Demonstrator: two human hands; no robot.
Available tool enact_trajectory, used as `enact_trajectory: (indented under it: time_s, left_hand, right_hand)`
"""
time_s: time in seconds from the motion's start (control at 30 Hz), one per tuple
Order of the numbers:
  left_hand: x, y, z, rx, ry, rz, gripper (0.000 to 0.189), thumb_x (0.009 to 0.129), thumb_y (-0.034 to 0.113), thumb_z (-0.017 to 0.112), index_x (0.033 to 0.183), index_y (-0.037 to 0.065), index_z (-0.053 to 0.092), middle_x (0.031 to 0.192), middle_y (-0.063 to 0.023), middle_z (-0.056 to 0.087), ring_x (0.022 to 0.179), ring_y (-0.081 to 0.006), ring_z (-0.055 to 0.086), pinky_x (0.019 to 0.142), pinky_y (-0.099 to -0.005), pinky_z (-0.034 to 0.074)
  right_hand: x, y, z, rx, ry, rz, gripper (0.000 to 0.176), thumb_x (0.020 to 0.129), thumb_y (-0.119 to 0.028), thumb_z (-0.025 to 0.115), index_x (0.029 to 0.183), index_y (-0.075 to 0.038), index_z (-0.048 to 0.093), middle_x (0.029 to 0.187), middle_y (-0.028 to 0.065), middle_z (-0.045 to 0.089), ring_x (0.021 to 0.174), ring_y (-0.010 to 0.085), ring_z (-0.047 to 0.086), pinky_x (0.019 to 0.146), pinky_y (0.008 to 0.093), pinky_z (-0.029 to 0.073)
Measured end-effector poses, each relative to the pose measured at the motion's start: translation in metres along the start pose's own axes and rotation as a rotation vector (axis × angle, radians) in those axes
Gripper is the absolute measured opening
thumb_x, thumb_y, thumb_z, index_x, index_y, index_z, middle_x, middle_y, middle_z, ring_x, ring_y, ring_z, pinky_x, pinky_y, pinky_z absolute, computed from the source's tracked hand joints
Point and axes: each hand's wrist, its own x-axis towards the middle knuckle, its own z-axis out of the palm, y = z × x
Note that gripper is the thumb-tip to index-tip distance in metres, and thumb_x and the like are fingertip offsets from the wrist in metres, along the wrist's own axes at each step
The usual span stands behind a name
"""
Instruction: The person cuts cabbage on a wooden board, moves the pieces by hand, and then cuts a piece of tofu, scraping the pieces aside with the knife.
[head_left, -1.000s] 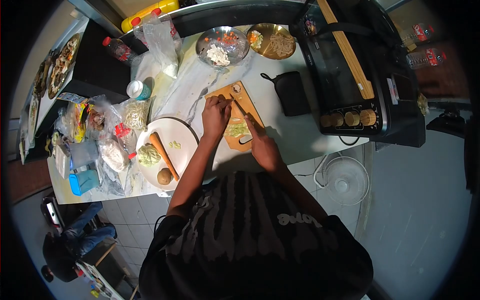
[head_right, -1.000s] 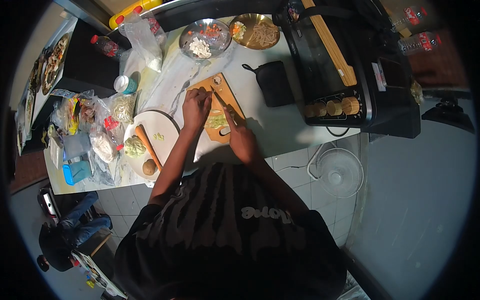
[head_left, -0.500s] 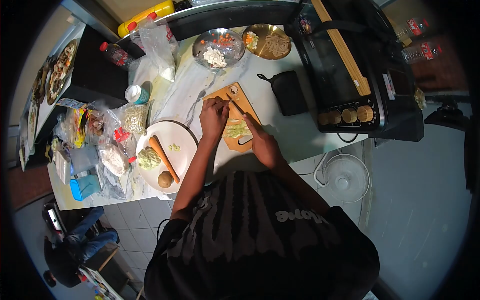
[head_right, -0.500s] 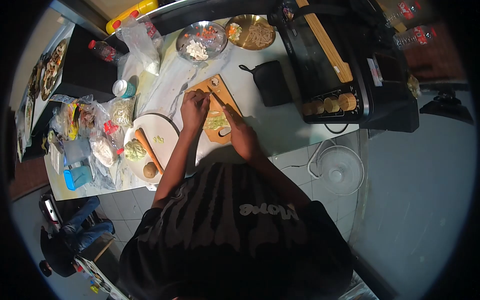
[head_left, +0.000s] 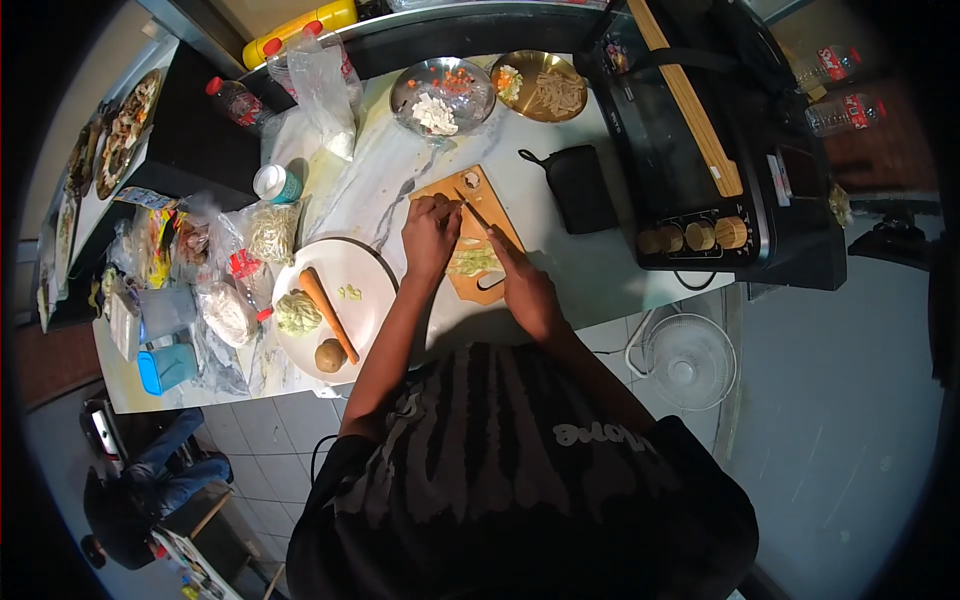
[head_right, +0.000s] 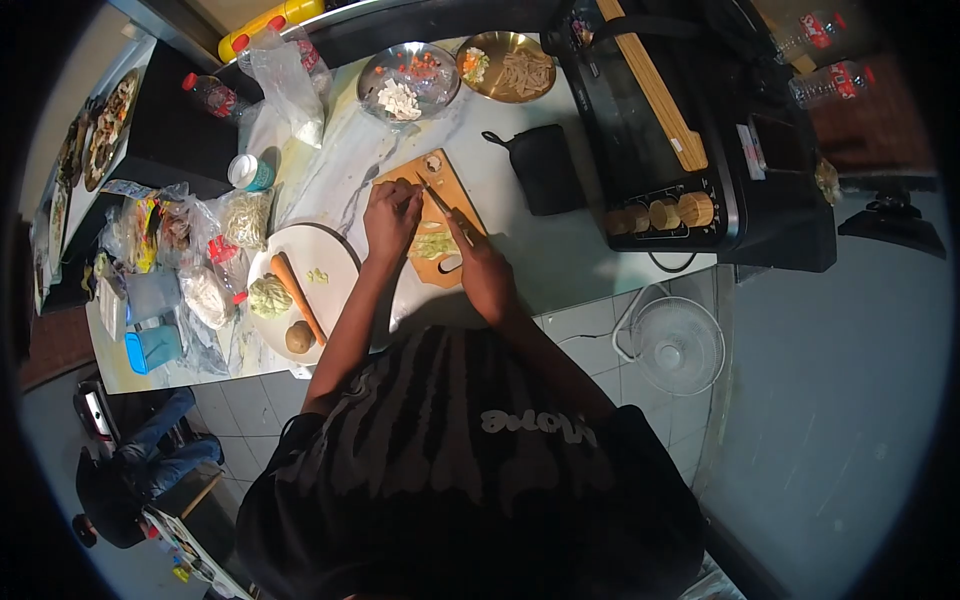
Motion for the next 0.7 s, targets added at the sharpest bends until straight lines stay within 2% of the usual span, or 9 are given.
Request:
enact_trajectory:
  time_s: [0.07, 0.13, 0.17, 0.3, 0.4, 0.5, 0.57, 0.7]
  left_hand:
    - [-0.001, -0.002, 0.001, -0.006, 0.005, 0.037, 0.014, 0.084, 0.011, 0.072, 0.096, 0.009, 0.078, 0.092, -0.0087, 0.068, 0.094, -0.0285, 0.063, 0.08, -0.0399, 0.053]
    - [0.001, 0.0, 0.0, -0.041, -0.016, 0.023, 0.013, 0.084, 0.011, 0.073, 0.095, 0.008, 0.078, 0.093, -0.0079, 0.07, 0.096, -0.0283, 0.063, 0.082, -0.0391, 0.053]
    - [0.002, 0.001, -0.001, -0.036, -0.026, 0.038, 0.013, 0.084, 0.011, 0.073, 0.095, 0.009, 0.078, 0.094, -0.007, 0.07, 0.096, -0.0276, 0.063, 0.081, -0.0387, 0.053]
    - [0.001, -0.004, -0.003, -0.036, -0.023, 0.074, 0.013, 0.084, 0.011, 0.073, 0.096, 0.009, 0.079, 0.094, -0.0041, 0.071, 0.095, -0.0254, 0.063, 0.081, -0.0372, 0.054]
    - [0.001, -0.008, -0.001, -0.051, -0.018, 0.091, 0.013, 0.084, 0.011, 0.073, 0.096, 0.01, 0.079, 0.094, -0.004, 0.071, 0.096, -0.0252, 0.063, 0.08, -0.0372, 0.054]
    - [0.002, -0.009, -0.002, -0.029, -0.047, 0.103, 0.014, 0.084, 0.011, 0.073, 0.097, 0.01, 0.079, 0.095, -0.0044, 0.072, 0.097, -0.0251, 0.064, 0.079, -0.0373, 0.055]
    - [0.001, -0.011, -0.002, -0.026, -0.043, 0.107, 0.014, 0.085, 0.011, 0.073, 0.097, 0.01, 0.079, 0.095, -0.0044, 0.072, 0.097, -0.0251, 0.064, 0.079, -0.0373, 0.055]
    - [0.0, -0.008, 0.0, -0.042, -0.035, 0.1, 0.013, 0.087, 0.013, 0.073, 0.097, 0.01, 0.079, 0.095, -0.0048, 0.072, 0.096, -0.0254, 0.064, 0.079, -0.0375, 0.055]
  right_hand:
    - [-0.001, 0.001, 0.01, 0.013, -0.011, 0.02, 0.085, 0.086, 0.008, 0.052, 0.159, -0.027, 0.029, 0.12, 0.0247, 0.064, 0.084, 0.0446, 0.067, 0.072, 0.0489, 0.056]
    - [0.007, -0.009, 0.011, 0.09, 0.155, -0.098, 0.087, 0.085, 0.009, 0.052, 0.16, -0.027, 0.028, 0.123, 0.0241, 0.063, 0.087, 0.0435, 0.068, 0.073, 0.0482, 0.056]
    - [0.004, -0.015, -0.002, -0.03, -0.053, 0.063, 0.089, 0.084, 0.01, 0.052, 0.161, -0.028, 0.025, 0.12, 0.0241, 0.064, 0.092, 0.0428, 0.067, 0.075, 0.0476, 0.056]
    - [0.0, -0.007, 0.009, -0.052, -0.083, 0.078, 0.091, 0.084, 0.01, 0.052, 0.161, -0.028, 0.022, 0.117, 0.0243, 0.065, 0.095, 0.0425, 0.067, 0.079, 0.0476, 0.055]
    - [0.004, -0.01, 0.014, -0.071, 0.024, -0.005, 0.092, 0.084, 0.01, 0.052, 0.162, -0.028, 0.02, 0.115, 0.0246, 0.065, 0.095, 0.0425, 0.067, 0.08, 0.0485, 0.055]
    - [0.008, -0.013, 0.007, -0.066, -0.054, 0.037, 0.093, 0.084, 0.01, 0.052, 0.162, -0.028, 0.02, 0.118, 0.0255, 0.064, 0.099, 0.0424, 0.066, 0.081, 0.0494, 0.055]
    - [0.007, -0.008, 0.012, -0.052, -0.07, 0.056, 0.093, 0.084, 0.009, 0.055, 0.161, -0.031, 0.022, 0.129, 0.0229, 0.061, 0.105, 0.0411, 0.064, 0.088, 0.0483, 0.055]
    - [0.009, -0.002, 0.018, -0.081, -0.042, 0.027, 0.095, 0.083, 0.009, 0.054, 0.162, -0.031, 0.021, 0.128, 0.0242, 0.061, 0.098, 0.042, 0.066, 0.082, 0.0483, 0.057]
